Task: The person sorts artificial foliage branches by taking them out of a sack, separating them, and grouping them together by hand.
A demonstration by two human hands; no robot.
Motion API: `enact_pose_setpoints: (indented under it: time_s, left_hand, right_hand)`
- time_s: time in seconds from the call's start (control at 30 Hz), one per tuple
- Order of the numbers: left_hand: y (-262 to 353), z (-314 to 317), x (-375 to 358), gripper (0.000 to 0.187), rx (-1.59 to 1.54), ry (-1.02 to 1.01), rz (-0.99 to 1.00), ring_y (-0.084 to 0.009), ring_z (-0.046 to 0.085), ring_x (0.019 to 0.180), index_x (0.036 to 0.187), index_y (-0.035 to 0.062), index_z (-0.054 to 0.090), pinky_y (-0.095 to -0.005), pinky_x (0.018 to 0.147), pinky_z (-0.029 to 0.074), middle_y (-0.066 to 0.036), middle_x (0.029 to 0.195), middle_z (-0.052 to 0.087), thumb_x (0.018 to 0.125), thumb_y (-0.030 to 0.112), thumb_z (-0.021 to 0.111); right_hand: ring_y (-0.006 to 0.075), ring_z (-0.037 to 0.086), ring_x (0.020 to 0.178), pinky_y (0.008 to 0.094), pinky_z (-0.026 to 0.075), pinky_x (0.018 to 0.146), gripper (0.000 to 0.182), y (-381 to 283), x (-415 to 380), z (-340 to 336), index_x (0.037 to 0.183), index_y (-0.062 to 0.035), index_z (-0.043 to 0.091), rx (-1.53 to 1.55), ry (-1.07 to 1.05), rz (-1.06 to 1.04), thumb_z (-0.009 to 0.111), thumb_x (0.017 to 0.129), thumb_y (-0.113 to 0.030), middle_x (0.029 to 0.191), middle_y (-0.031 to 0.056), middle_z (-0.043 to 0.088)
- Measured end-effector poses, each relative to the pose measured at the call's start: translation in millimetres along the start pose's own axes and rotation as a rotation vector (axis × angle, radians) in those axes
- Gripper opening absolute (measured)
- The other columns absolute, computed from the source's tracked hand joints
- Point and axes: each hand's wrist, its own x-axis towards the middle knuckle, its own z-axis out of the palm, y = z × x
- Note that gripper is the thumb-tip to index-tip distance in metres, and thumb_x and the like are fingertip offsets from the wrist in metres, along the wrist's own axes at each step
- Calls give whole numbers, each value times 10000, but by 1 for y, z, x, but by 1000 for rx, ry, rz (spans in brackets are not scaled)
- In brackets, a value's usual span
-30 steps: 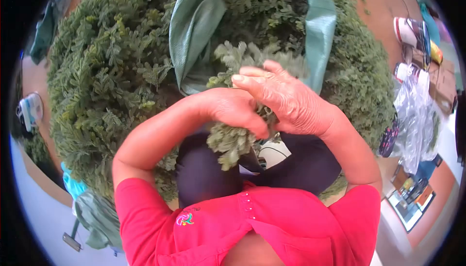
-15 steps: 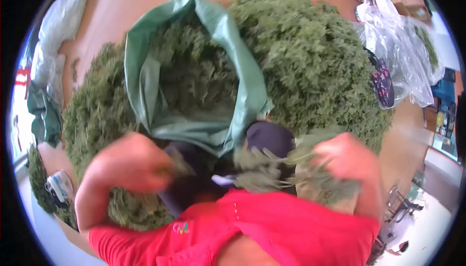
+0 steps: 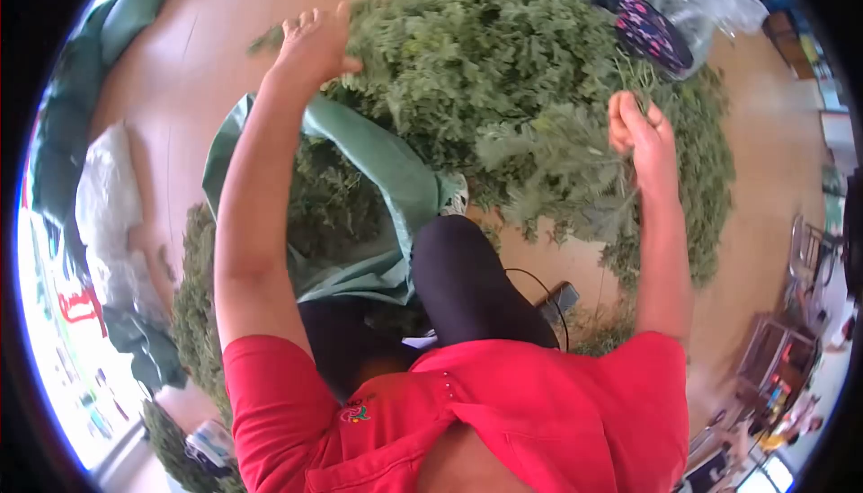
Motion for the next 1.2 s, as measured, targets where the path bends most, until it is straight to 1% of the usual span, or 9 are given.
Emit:
enact_pose_setpoints:
  time_s: [0.17, 0.23, 0.43, 0.67, 0.77, 0.9, 1.0, 1.1, 1.2]
  left_hand:
    - [104, -98, -8, 1059, -1302, -13, 414, -352, 444, 1251, 1443, 121, 269, -506, 1053, 339, -191, 1335, 487, 645, 689, 673]
    - [148, -116, -27, 1212, -1472, -24, 534, -333, 427, 1266, 1459, 103, 217, -467, 1071, 324, -193, 1353, 459, 547, 774, 648]
    - [228, -119, -110, 1046, -2484, -545, 262, -210, 496, 1138, 1378, -55, 289, -339, 989, 390, -140, 1288, 476, 631, 452, 816]
    - [195, -164, -148, 441, -1733, -180, 126, -56, 574, 789, 1040, -57, 624, -254, 760, 476, -39, 845, 659, 665, 135, 754]
    - [181, -198, -161, 365, -1281, -21, -194, -80, 558, 849, 964, -55, 641, -279, 803, 464, -71, 933, 645, 655, 121, 724]
    - [158, -154, -177, 457, -1371, 386, 9, -85, 509, 939, 1027, -39, 598, -270, 875, 418, -58, 1028, 588, 634, 150, 733]
    - [119, -171, -217, 701, -1730, 58, 86, -103, 400, 1055, 1176, 11, 443, -259, 979, 293, -8, 1078, 469, 604, 239, 779]
    - [67, -151, -249, 1016, -2015, 78, 332, -212, 380, 1270, 1413, 7, 302, -339, 1053, 285, -153, 1330, 449, 676, 517, 780]
    - [32, -177, -286, 497, -1367, 611, -331, -207, 575, 997, 1201, -6, 550, -323, 830, 464, -169, 1076, 614, 857, 339, 646]
  right_hand:
    - [37, 305, 515, 212, 245, 485, 281, -20, -16, 7, 822, -65, 570, 100, -89, -101, 499, 968, -295, 581, -78, 373]
    - [30, 314, 509, 202, 248, 478, 277, -27, -29, 19, 831, -69, 579, 212, -152, -58, 504, 966, -298, 579, -78, 382]
    - [34, 340, 548, 205, 267, 489, 225, -28, -73, 69, 866, 0, 560, 421, 27, -711, 531, 963, -202, 647, -47, 437]
    - [75, 448, 606, 226, 380, 559, 225, -33, -104, 71, 861, -20, 547, 502, -55, -792, 492, 978, -204, 660, -17, 481]
    - [113, 490, 673, 260, 417, 615, 266, -40, -112, 91, 863, -31, 533, 651, -171, -776, 462, 991, -253, 707, 16, 512]
    - [142, 491, 663, 280, 430, 613, 285, -48, -126, 133, 884, -26, 521, 857, -293, -625, 450, 992, -280, 699, 36, 503]
    - [173, 467, 598, 317, 430, 568, 347, -57, -129, 156, 888, -22, 505, 863, -628, -502, 411, 996, -338, 661, 50, 474]
    - [155, 414, 556, 296, 392, 568, 344, -76, -134, 180, 875, -42, 480, 853, -770, -364, 403, 998, -354, 635, 16, 390]
    - [154, 406, 594, 300, 380, 586, 346, -82, -121, 196, 876, -54, 476, 852, -721, -299, 388, 1001, -364, 649, 10, 385]
